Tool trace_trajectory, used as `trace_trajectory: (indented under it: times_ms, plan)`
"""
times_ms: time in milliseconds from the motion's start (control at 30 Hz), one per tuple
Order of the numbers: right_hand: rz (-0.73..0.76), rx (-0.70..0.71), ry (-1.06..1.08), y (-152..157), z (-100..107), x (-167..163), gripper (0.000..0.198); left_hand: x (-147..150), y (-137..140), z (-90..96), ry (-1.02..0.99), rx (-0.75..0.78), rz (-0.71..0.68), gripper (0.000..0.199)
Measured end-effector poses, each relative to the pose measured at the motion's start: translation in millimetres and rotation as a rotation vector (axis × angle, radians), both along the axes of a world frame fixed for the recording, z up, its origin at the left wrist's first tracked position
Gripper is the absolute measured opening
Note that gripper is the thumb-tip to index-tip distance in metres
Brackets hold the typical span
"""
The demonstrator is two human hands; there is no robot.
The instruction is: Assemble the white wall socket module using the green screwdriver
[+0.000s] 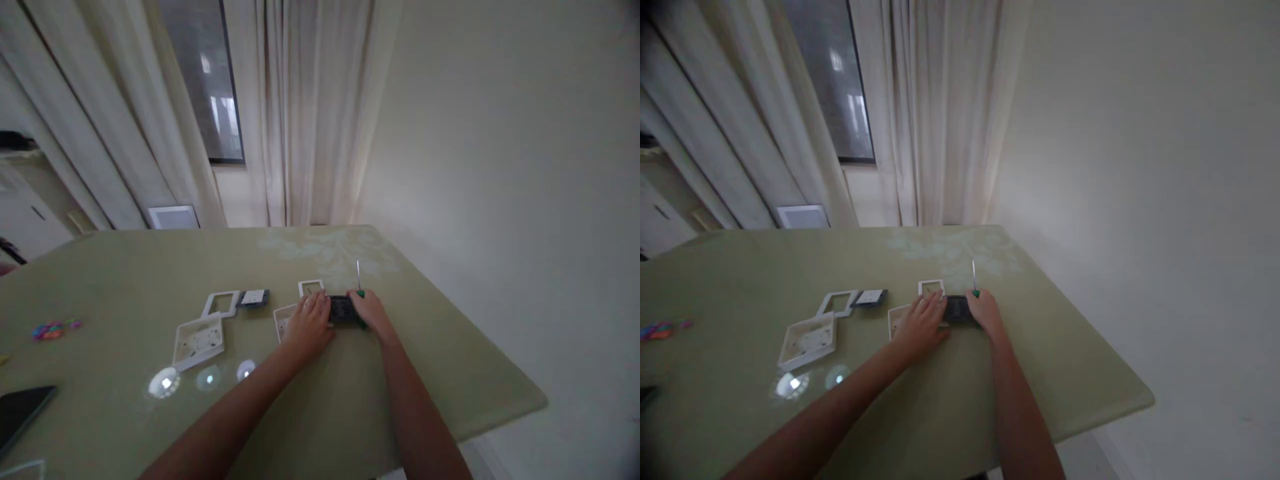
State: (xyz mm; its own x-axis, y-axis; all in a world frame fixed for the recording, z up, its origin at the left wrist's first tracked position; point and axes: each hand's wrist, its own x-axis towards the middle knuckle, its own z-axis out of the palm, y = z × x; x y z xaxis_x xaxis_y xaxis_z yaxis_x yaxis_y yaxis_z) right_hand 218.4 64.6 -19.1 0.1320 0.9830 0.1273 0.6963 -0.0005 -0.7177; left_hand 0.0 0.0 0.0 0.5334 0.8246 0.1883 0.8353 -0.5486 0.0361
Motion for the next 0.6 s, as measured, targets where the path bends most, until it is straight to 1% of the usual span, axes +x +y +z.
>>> trace_trajectory:
  times_ms: [67, 133, 300, 500, 600]
  plan:
    - [0.043, 0.006, -0.007, -0.3, -1.6, -7.7, 0.027, 0.5, 14.7, -1.4, 0.012, -0.001, 0.025, 0.072]
    - [0.085, 0.025, -0.008, -0.5, -4.7, -16.4, 0.026, -4.0, 23.7, -3.7, 0.027, -0.009, 0.034, 0.067]
    - [0.151, 0.086, 0.025, -1.0, -14.1, -41.1, 0.025, -26.8, 32.9, -8.1, 0.067, -0.037, 0.034, 0.056]
    - [0.200, 0.089, 0.113, 3.7, -15.5, -62.8, 0.027, -58.2, 45.3, -1.1, 0.096, -0.061, 0.058, 0.052]
    - [0.214, 0.077, 0.155, 6.3, -15.5, -68.2, 0.028, -66.5, 50.9, 0.6, 0.117, -0.068, 0.065, 0.050]
